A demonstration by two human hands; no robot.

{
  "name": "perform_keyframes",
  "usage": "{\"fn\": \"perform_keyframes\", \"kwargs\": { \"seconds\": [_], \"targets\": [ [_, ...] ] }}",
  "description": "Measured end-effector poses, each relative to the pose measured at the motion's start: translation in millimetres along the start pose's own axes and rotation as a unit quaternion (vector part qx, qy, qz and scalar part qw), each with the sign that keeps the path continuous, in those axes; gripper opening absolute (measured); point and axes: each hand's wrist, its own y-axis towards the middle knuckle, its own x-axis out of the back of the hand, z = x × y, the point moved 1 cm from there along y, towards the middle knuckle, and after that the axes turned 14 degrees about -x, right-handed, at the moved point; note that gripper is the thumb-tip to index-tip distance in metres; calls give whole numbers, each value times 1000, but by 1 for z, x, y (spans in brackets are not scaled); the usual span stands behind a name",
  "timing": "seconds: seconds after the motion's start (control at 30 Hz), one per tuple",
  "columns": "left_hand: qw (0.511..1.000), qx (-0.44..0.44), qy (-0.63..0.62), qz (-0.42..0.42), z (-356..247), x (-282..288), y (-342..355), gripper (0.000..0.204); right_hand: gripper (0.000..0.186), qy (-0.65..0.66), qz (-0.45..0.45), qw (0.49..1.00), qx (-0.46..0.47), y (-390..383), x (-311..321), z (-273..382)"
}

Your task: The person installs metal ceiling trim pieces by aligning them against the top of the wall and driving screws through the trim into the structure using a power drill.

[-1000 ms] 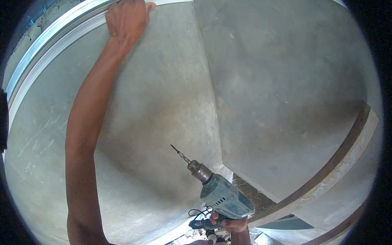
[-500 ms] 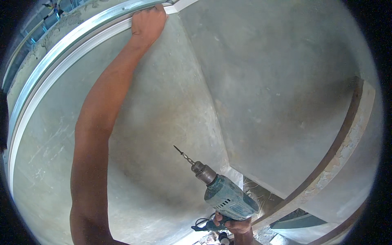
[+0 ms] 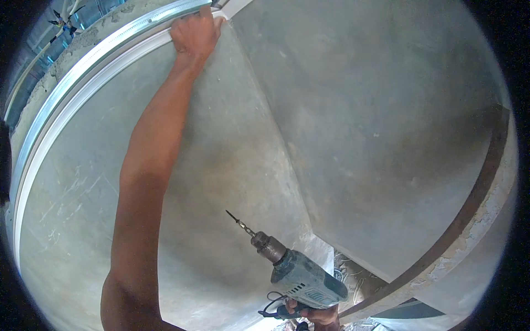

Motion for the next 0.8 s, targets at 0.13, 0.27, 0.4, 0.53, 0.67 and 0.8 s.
{"fn": "perform_keyframes", "kwargs": {
  "seconds": [0.13,0.27,0.4,0.53,0.67,0.8],
  "targets": [
    [998,-46,22,-40,-6,-11,2,31,83,-6,15,1000,-11,-6,-1,11],
    [998,-37,-10,-41,-13,-18,-11,29,82,-22,8,1000,13,-14,17,20],
    [997,30,-18,-76,-32,-8,-26,26,81,-67,4,997,32,-24,41,26],
    [994,53,-56,-75,-28,13,-43,22,81,-60,16,998,11,-23,41,39],
    [995,34,-80,-43,-34,14,-1,20,82,-21,25,999,6,-13,27,27],
    [984,81,-142,-66,-25,14,2,21,82,35,-43,998,20,-17,-17,14]
  ]
}}
